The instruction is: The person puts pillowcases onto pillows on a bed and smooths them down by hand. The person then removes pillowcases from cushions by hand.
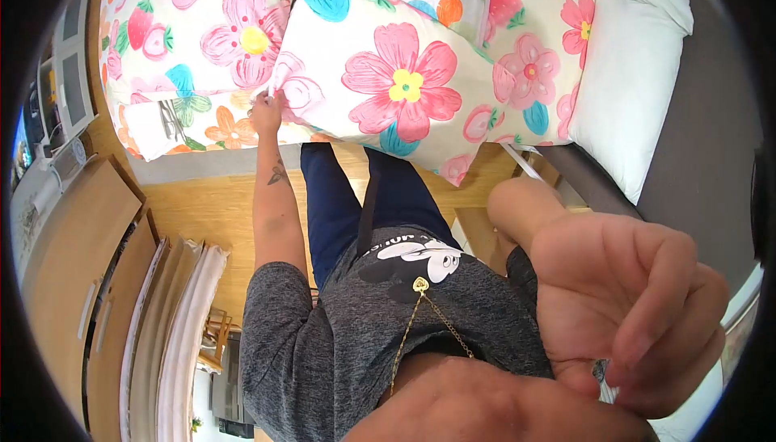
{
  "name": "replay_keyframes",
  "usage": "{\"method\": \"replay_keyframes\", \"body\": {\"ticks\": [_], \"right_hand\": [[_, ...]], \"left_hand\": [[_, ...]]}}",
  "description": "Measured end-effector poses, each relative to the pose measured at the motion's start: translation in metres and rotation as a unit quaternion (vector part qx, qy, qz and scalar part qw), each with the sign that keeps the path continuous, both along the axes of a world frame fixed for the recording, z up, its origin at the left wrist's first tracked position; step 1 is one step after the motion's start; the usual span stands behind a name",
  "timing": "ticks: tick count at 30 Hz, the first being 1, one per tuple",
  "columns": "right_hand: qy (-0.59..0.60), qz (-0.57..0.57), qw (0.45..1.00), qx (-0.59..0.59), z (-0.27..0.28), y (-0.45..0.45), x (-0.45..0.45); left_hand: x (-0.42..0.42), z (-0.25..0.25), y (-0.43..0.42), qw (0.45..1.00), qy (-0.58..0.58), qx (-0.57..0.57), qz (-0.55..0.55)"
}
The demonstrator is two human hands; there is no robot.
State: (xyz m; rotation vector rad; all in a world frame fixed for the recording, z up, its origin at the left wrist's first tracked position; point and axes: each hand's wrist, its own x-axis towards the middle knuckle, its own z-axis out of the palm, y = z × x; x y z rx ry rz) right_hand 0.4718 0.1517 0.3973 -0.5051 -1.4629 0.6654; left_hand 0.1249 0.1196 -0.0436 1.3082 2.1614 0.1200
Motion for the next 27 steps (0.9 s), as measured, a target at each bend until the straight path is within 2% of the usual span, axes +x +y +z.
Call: {"method": "replay_keyframes", "body": {"ticks": [1, 2, 3, 4, 6, 7, 9, 10, 11, 12, 13, 14, 16, 18, 20, 24, 26, 27], "right_hand": [[0.036, -0.018, 0.999, -0.008, -0.003, 0.006, -0.008], [0.055, -0.027, 0.998, -0.011, -0.009, 0.008, -0.006], [0.074, -0.037, 0.996, -0.015, -0.015, 0.011, -0.005], [0.041, -0.023, 0.999, -0.027, -0.025, 0.01, 0.005], [0.01, -0.013, 0.999, -0.041, -0.054, 0.016, 0.011], [-0.136, -0.092, 0.983, -0.082, -0.076, 0.029, 0.007], [-0.203, -0.131, 0.96, -0.143, -0.157, 0.066, 0.014], [-0.133, -0.161, 0.952, -0.222, -0.211, 0.072, 0.008], [-0.121, -0.214, 0.921, -0.302, -0.26, 0.072, -0.002], [-0.143, -0.226, 0.895, -0.358, -0.3, 0.066, -0.008], [-0.163, -0.236, 0.866, -0.41, -0.332, 0.062, -0.013], [-0.162, -0.238, 0.865, -0.411, -0.356, 0.06, -0.018], [-0.275, -0.269, 0.873, -0.301, -0.391, 0.055, -0.03], [-0.276, -0.256, 0.863, -0.337, -0.407, 0.055, -0.04], [-0.333, -0.302, 0.818, -0.359, -0.419, 0.061, -0.048], [-0.387, -0.368, 0.776, -0.336, -0.438, 0.077, -0.075], [-0.446, -0.323, 0.76, -0.345, -0.452, 0.083, -0.08], [-0.492, -0.305, 0.765, -0.283, -0.466, 0.085, -0.078]], "left_hand": [[-0.002, 0.004, -0.002, 0.996, 0.015, -0.085, -0.016], [-0.005, 0.009, -0.006, 0.996, 0.017, -0.087, -0.017], [-0.019, 0.003, -0.012, 0.999, -0.041, -0.017, 0.011], [-0.032, 0.003, -0.016, 0.993, -0.097, 0.053, 0.037], [-0.057, 0.009, -0.026, 0.995, -0.085, 0.022, 0.056], [-0.061, 0.01, -0.029, 0.994, -0.08, -0.011, 0.075], [-0.055, 0.004, -0.025, 0.997, -0.06, 0.004, 0.039], [-0.051, 0.003, -0.024, 0.999, -0.034, 0.018, 0.006], [-0.034, 0.012, -0.02, 0.993, 0.107, 0.043, -0.029], [-0.016, 0.019, -0.011, 0.993, 0.106, 0.043, -0.032], [0.002, 0.026, 0.001, 0.984, 0.105, 0.147, -0.012], [0.018, 0.031, 0.011, 0.963, 0.102, 0.248, 0.009], [0.051, 0.03, 0.03, 0.942, -0.108, 0.304, -0.09], [0.098, 0.046, 0.048, 0.926, -0.104, 0.324, -0.163], [0.123, 0.035, 0.057, 0.92, -0.126, 0.335, -0.161], [0.163, 0.034, 0.071, 0.926, -0.134, 0.278, -0.219], [0.166, 0.007, 0.07, 0.922, -0.006, 0.267, -0.28], [0.158, -0.005, 0.067, 0.929, 0.009, 0.215, -0.3]]}}
